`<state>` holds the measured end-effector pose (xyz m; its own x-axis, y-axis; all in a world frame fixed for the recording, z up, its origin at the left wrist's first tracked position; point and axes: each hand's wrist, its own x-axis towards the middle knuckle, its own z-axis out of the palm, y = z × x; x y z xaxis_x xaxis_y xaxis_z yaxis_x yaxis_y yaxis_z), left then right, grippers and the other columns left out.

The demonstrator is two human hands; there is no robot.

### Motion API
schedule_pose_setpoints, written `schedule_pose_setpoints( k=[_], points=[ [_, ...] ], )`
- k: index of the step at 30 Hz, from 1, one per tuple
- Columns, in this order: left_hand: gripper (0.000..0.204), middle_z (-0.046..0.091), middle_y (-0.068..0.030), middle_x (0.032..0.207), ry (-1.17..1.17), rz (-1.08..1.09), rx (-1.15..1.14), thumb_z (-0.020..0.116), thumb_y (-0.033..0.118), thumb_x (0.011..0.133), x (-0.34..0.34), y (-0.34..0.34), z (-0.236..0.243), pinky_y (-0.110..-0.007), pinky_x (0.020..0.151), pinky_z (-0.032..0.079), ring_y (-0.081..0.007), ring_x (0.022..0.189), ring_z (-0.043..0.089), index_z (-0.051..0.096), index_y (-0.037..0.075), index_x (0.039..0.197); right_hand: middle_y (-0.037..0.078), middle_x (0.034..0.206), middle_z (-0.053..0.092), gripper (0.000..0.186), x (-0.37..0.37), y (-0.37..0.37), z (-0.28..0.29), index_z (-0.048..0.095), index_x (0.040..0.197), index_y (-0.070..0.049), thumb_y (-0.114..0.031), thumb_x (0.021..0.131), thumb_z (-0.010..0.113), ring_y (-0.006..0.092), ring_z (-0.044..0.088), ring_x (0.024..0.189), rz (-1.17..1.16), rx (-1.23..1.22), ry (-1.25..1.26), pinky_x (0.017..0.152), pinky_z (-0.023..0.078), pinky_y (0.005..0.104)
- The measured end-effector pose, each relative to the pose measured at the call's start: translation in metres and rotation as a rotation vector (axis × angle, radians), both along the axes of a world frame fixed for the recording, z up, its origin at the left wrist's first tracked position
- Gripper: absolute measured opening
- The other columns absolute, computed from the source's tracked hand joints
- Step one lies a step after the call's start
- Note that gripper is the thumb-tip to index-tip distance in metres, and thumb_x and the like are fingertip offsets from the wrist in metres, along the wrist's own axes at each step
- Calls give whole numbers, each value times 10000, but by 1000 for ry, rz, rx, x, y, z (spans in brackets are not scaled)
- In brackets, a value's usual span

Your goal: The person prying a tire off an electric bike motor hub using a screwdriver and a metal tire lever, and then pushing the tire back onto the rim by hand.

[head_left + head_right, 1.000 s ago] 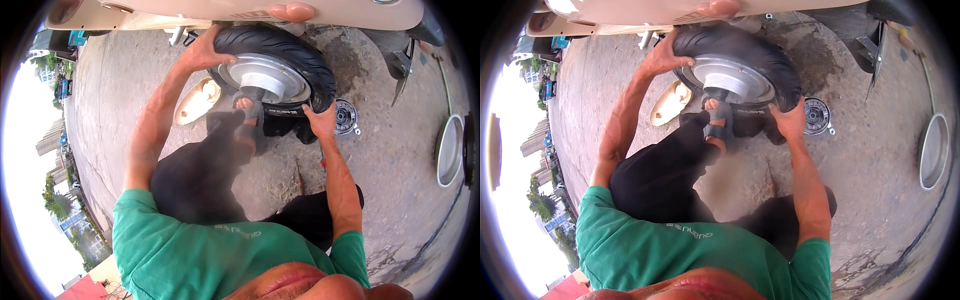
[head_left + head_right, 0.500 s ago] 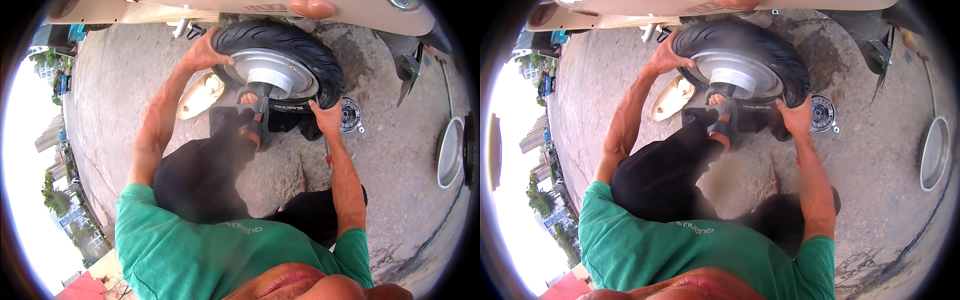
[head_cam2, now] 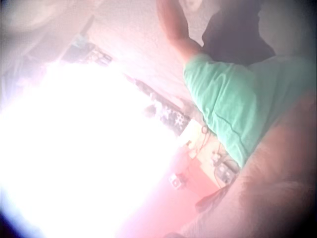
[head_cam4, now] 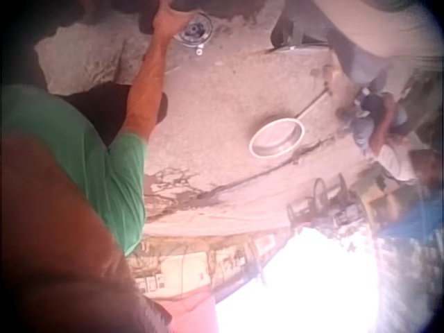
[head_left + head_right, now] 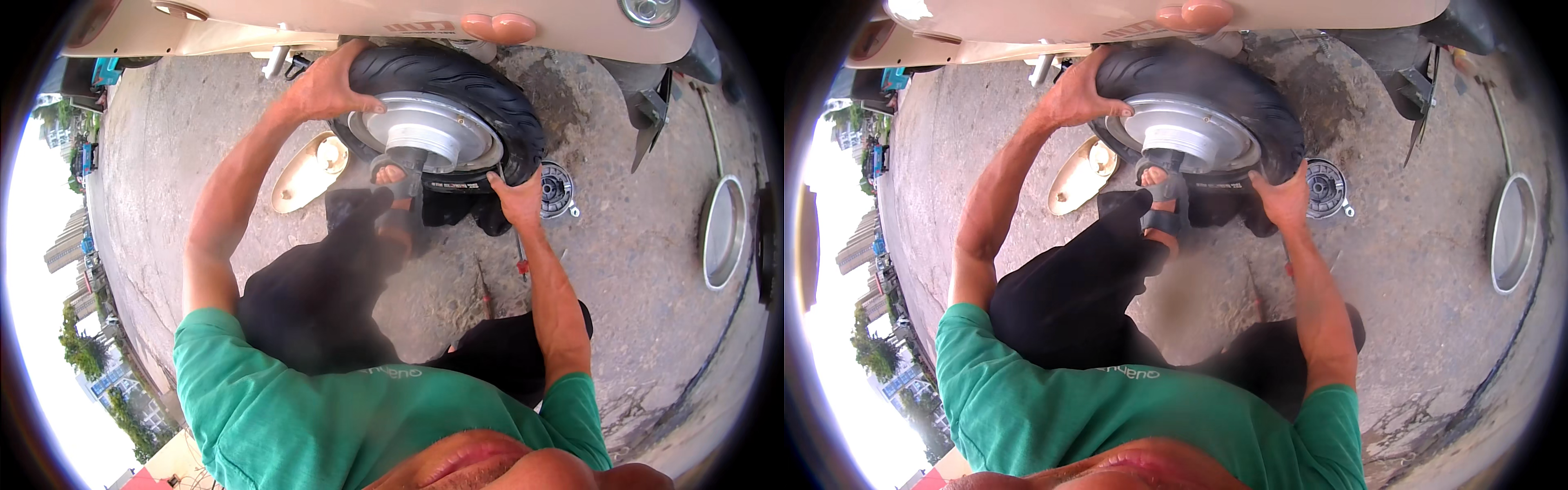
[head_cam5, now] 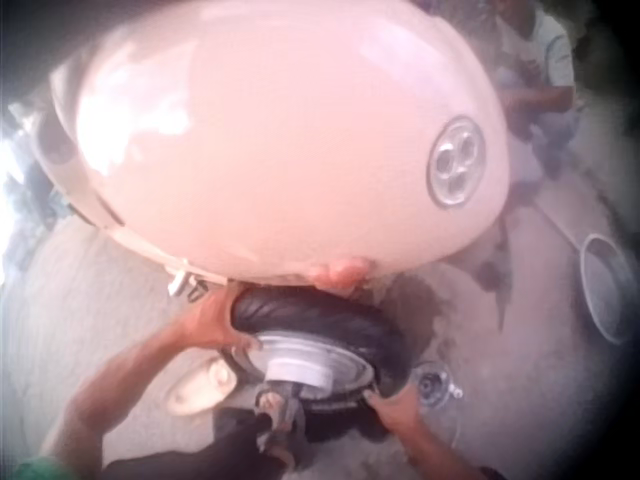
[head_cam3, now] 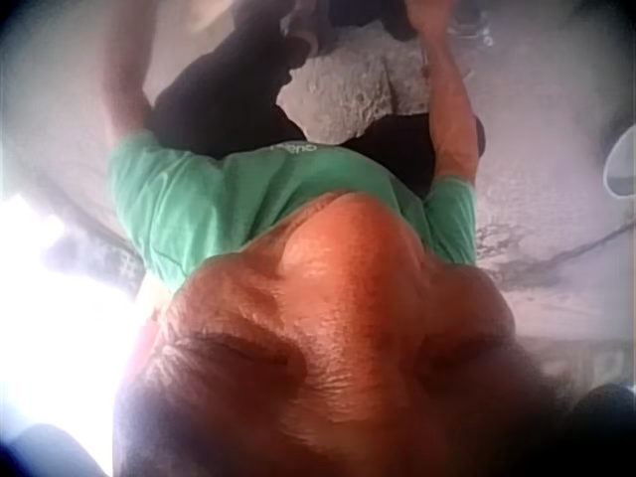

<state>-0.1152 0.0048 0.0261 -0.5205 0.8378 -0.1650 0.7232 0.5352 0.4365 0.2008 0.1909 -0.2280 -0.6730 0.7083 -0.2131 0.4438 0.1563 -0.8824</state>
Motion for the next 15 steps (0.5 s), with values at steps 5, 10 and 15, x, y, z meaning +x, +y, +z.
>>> schedule_pose_setpoints(
  k=[5,10,15],
  points=[
    [968,629,-249,1353,-19,65,-55,920,368,655,4,0,1,-437,1090,473,-377,1274,607,488,-6,1437,332,1322,612,1100,-4,1,7,383,1443,157,-433,687,922,418,601,1259,3,-52,75,1061,472,422],
    [963,622,-250,1358,-27,103,-153,919,376,668,13,4,12,-445,1092,470,-375,1270,609,484,0,1440,295,1297,639,1028,-9,6,14,430,1424,112,-421,694,920,397,626,1228,28,-84,122,1042,482,431],
    [995,603,-239,1356,98,58,9,950,351,643,12,-1,1,-445,1078,478,-382,1265,599,482,10,1452,261,1258,664,921,-6,0,5,469,1379,54,-390,704,913,399,641,1197,-14,15,44,1025,493,440]
  ],
)
